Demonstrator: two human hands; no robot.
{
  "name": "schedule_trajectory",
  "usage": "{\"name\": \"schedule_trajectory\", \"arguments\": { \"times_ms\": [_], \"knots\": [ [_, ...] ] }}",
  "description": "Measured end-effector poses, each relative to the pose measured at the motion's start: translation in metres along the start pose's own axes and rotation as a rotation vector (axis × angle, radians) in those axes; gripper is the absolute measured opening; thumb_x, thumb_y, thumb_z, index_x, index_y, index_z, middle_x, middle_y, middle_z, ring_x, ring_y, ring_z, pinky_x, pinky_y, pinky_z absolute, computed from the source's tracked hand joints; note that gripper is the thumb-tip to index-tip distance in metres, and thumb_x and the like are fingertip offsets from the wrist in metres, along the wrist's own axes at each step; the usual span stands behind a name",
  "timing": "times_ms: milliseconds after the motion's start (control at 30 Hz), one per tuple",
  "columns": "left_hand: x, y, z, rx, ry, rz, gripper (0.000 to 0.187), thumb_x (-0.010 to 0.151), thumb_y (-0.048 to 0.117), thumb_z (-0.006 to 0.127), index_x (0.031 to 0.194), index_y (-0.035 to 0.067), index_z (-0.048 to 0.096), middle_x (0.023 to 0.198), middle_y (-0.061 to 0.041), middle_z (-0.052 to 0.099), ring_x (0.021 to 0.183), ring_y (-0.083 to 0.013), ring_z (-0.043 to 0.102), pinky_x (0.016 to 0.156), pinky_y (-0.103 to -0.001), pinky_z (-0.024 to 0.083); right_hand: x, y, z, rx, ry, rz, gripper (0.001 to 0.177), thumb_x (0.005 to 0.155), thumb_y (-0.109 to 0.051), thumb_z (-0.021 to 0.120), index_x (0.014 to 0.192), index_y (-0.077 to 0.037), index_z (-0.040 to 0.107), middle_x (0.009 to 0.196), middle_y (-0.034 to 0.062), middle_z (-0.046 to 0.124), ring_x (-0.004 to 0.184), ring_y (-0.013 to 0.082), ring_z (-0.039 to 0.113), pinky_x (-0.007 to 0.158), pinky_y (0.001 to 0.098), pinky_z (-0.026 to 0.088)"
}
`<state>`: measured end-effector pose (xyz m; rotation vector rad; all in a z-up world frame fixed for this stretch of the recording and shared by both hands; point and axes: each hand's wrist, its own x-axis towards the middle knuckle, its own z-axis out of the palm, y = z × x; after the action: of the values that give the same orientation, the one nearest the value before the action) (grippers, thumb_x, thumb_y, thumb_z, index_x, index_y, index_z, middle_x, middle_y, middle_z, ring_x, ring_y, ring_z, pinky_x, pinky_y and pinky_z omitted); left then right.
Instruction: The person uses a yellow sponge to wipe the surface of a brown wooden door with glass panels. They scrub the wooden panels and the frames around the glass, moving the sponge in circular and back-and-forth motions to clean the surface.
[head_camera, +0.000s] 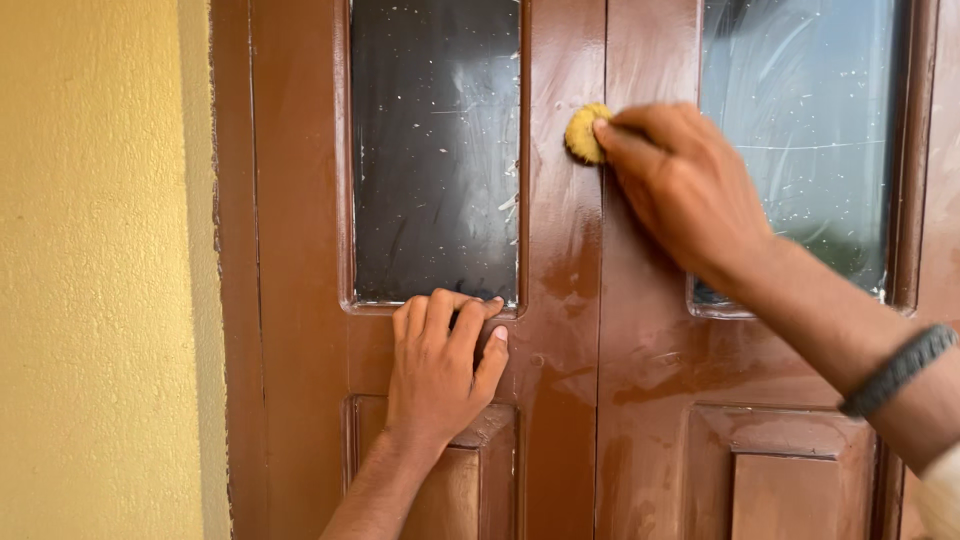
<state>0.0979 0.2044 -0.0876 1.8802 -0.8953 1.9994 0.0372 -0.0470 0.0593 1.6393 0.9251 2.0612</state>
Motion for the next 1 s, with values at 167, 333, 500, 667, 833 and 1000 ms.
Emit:
{"name": "schedule_trajectory", "arguments": {
  "times_ms": [167, 333, 500, 667, 833, 1000],
  "knots": [
    [0.010, -0.033, -0.002, -0.044, -0.015, 0.229, 0.013, 0.099, 0.022, 0.061, 0.104, 0.011, 0.067, 0.089, -0.003, 0.054, 0.082, -0.0219, 0.053, 0.075, -0.041, 0.043, -0.043, -0.053, -0.006, 0.016, -0.266, -0.377, 0.049, 0.081, -0.001, 0.074, 0.129, -0.009, 0.073, 0.100, 0.0045, 0.072, 0.093, 0.0182, 0.067, 0.079, 0.0352, 0.060],
    [0.008, -0.034, 0.004, 0.050, 0.140, 0.021, 0.012, 0.089, 0.020, 0.065, 0.082, 0.012, 0.059, 0.082, -0.004, 0.053, 0.077, -0.0236, 0.052, 0.068, -0.041, 0.041, -0.008, -0.011, 0.005, -0.015, -0.145, -0.328, 0.031, 0.096, 0.002, 0.073, 0.126, -0.007, 0.071, 0.121, 0.0089, 0.072, 0.109, 0.0203, 0.068, 0.090, 0.0304, 0.060],
    [0.012, -0.026, -0.006, 0.110, 0.241, -0.101, 0.009, 0.088, 0.017, 0.065, 0.083, 0.014, 0.059, 0.085, -0.001, 0.054, 0.083, -0.0220, 0.053, 0.076, -0.041, 0.041, 0.008, -0.023, 0.015, -0.016, -0.170, -0.030, 0.024, 0.100, -0.005, 0.074, 0.123, -0.005, 0.073, 0.112, 0.0094, 0.072, 0.095, 0.0219, 0.064, 0.080, 0.0327, 0.058],
    [0.012, -0.028, -0.010, 0.164, 0.298, -0.165, 0.008, 0.085, 0.013, 0.065, 0.093, 0.012, 0.063, 0.088, -0.003, 0.055, 0.085, -0.0220, 0.052, 0.082, -0.045, 0.039, -0.017, -0.079, 0.020, -0.093, -0.272, -0.514, 0.045, 0.082, 0.002, 0.070, 0.126, -0.005, 0.074, 0.105, 0.0058, 0.073, 0.091, 0.0157, 0.063, 0.079, 0.0273, 0.060],
    [0.008, -0.039, -0.008, -0.044, 0.150, -0.229, 0.004, 0.090, 0.010, 0.064, 0.092, 0.012, 0.062, 0.089, -0.004, 0.056, 0.088, -0.0252, 0.054, 0.081, -0.044, 0.043, 0.036, -0.068, 0.036, -0.129, -0.324, -0.231, 0.032, 0.086, -0.004, 0.072, 0.118, -0.006, 0.075, 0.102, 0.0076, 0.072, 0.096, 0.0217, 0.064, 0.083, 0.0322, 0.060],
    [-0.013, -0.061, -0.030, -0.101, 0.007, 0.010, 0.013, 0.097, 0.012, 0.062, 0.109, 0.008, 0.063, 0.107, -0.008, 0.062, 0.099, -0.0269, 0.057, 0.091, -0.043, 0.048, 0.039, -0.105, 0.051, 0.096, -0.361, -0.251, 0.037, 0.081, 0.003, 0.070, 0.116, -0.008, 0.075, 0.102, 0.0088, 0.073, 0.093, 0.0224, 0.066, 0.076, 0.0328, 0.061]
  ]
}}
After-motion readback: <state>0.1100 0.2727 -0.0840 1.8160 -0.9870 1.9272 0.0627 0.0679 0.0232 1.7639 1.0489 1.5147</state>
